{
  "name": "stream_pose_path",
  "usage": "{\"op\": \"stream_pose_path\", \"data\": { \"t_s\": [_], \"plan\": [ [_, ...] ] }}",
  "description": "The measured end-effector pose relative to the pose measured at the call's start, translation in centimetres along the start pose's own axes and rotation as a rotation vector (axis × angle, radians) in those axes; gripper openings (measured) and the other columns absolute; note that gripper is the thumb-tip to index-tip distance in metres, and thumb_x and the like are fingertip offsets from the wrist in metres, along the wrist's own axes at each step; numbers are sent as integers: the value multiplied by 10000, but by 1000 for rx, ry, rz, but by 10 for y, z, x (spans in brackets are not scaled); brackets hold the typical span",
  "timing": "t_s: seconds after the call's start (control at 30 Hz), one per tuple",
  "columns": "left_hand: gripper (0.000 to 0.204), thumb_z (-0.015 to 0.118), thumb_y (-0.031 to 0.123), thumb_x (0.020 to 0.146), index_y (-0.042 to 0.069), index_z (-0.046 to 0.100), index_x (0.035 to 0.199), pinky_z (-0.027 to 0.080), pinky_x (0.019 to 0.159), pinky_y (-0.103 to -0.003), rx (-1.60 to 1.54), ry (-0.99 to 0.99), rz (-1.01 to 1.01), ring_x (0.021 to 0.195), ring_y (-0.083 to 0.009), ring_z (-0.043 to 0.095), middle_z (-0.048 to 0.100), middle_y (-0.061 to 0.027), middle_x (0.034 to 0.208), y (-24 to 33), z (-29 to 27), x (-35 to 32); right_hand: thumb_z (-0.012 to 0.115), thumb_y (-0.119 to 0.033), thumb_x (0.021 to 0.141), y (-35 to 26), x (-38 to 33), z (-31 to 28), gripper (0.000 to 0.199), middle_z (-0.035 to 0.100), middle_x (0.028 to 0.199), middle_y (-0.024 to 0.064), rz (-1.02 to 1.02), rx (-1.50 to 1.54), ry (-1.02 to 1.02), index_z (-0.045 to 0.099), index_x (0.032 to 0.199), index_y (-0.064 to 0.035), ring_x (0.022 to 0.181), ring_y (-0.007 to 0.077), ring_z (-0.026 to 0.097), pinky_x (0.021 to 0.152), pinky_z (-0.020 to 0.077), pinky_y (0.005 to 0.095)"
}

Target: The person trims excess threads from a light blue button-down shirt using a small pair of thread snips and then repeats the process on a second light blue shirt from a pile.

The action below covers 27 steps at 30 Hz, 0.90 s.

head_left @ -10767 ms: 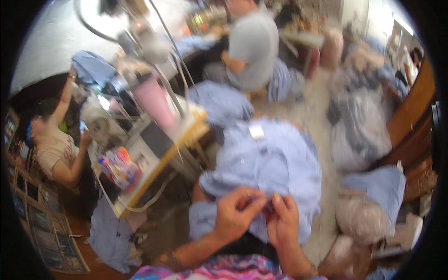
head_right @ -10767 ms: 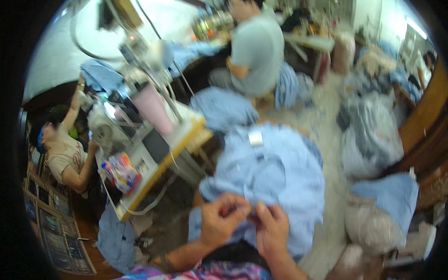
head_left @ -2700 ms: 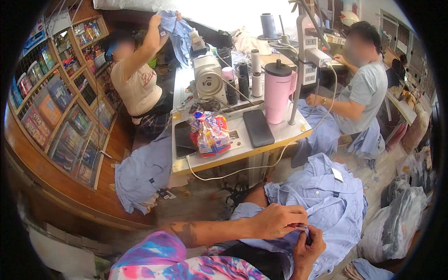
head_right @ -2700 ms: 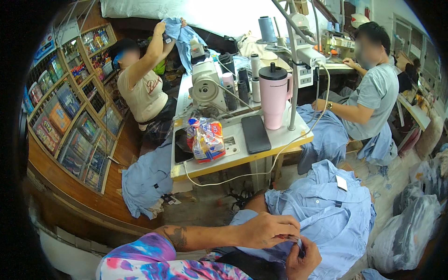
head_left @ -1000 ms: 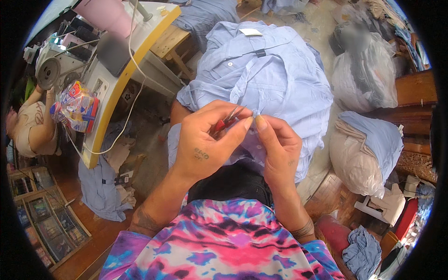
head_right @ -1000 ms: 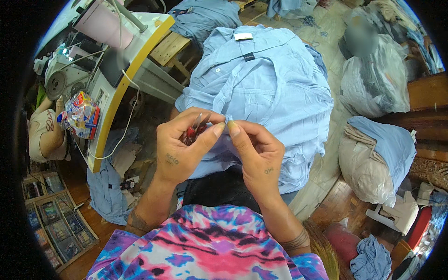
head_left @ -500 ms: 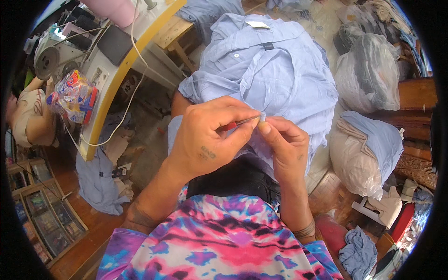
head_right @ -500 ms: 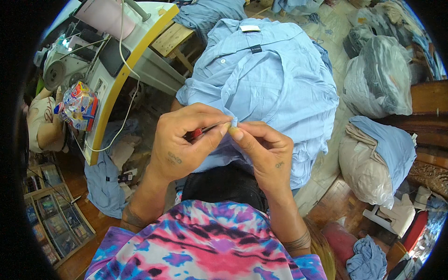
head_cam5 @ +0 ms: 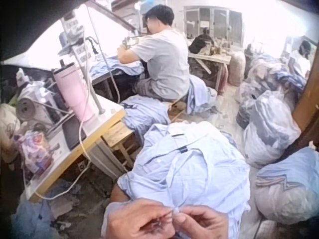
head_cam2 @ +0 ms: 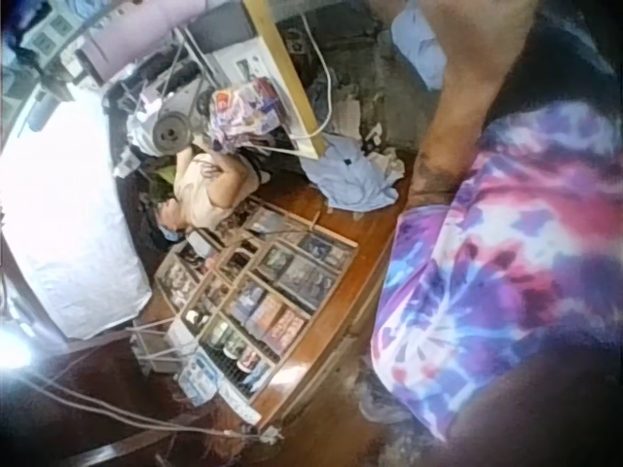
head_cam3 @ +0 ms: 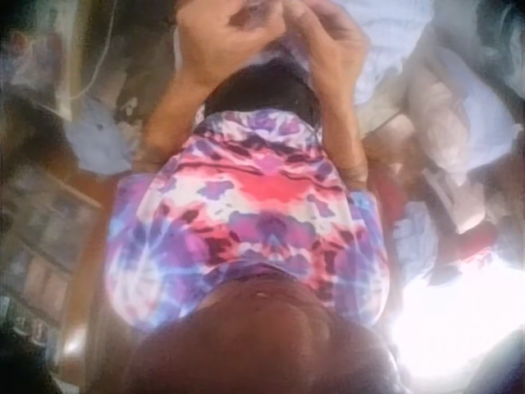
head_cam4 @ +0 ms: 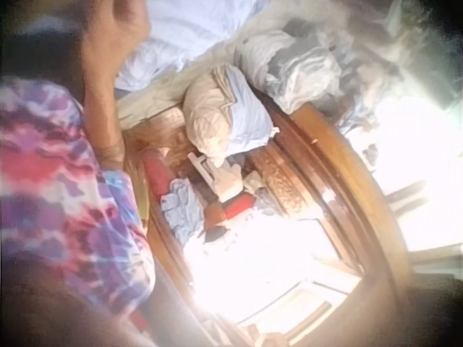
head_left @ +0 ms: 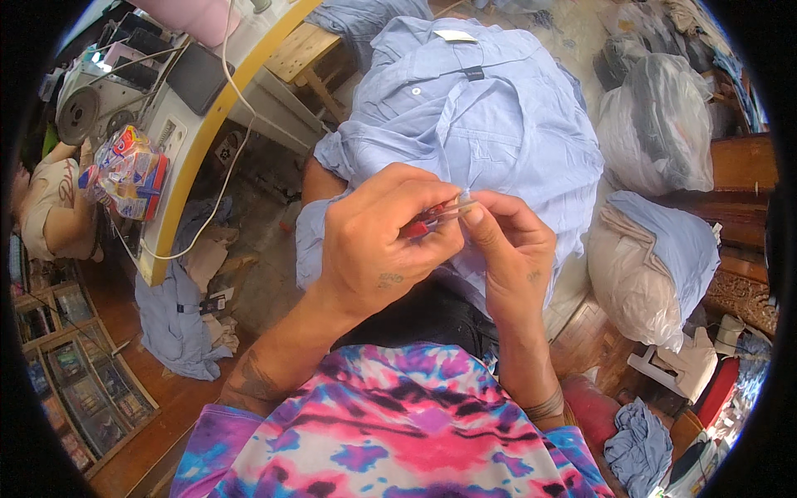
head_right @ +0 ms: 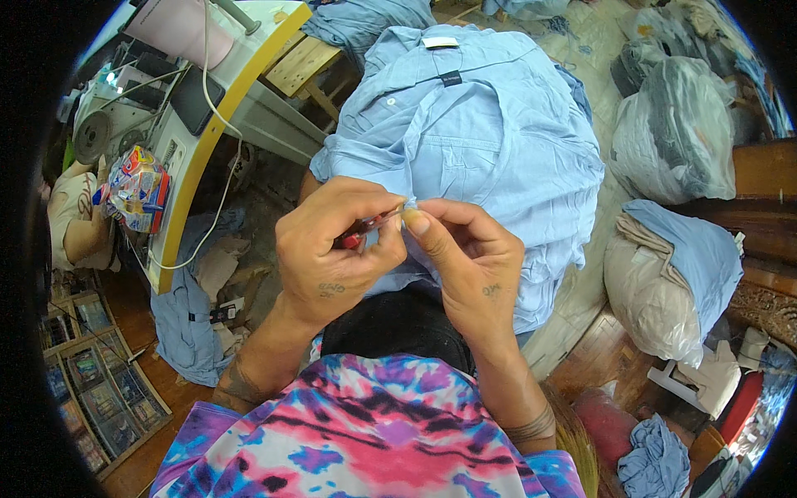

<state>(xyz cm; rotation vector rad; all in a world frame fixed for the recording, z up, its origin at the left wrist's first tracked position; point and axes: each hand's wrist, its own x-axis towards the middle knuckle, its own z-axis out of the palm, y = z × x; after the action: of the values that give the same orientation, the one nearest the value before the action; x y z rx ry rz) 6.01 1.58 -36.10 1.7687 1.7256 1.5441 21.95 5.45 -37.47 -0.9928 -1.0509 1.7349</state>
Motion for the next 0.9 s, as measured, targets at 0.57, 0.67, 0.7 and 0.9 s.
{"op": "stream_pose_path", "data": {
  "t_s": [0.57, 0.67, 0.7, 0.9],
  "plan": [
    [287, 611, 156, 1035, -71, 704, 1185, 486, 748, -292, -265, -215, -397, 839, -168, 619, 652, -129, 993, 16, -15, 2, 714, -171, 1041, 12, 11, -10, 216, 704, 1019, 7, 171, 425, -59, 681, 1174, -3, 894, 74, 623, 826, 492, 241],
    [320, 566, 153, 1061, -79, 676, 1250, 513, 811, -344, -107, -241, -272, 907, -272, 654, 650, -193, 1057, 27, -21, 0, 715, -170, 1040, 13, 11, -9, 210, 700, 1016, 5, 165, 430, -40, 682, 1172, -10, 893, 77, 619, 825, 487, 239],
    [321, 569, 156, 1063, -82, 674, 1251, 517, 819, -349, -130, -263, -295, 910, -277, 657, 653, -190, 1056, 27, -21, -1, 715, -169, 1040, 14, 11, -9, 208, 699, 1016, 5, 164, 429, -32, 682, 1171, -12, 891, 77, 617, 823, 484, 239],
    [330, 582, 168, 1068, -90, 668, 1256, 525, 840, -354, -165, -323, -351, 923, -287, 667, 658, -192, 1057, 25, -20, -3, 718, -194, 1038, 13, 12, -8, 233, 699, 1030, 4, 178, 436, -38, 704, 1177, -7, 884, 71, 563, 826, 447, 240]
  ]
}}
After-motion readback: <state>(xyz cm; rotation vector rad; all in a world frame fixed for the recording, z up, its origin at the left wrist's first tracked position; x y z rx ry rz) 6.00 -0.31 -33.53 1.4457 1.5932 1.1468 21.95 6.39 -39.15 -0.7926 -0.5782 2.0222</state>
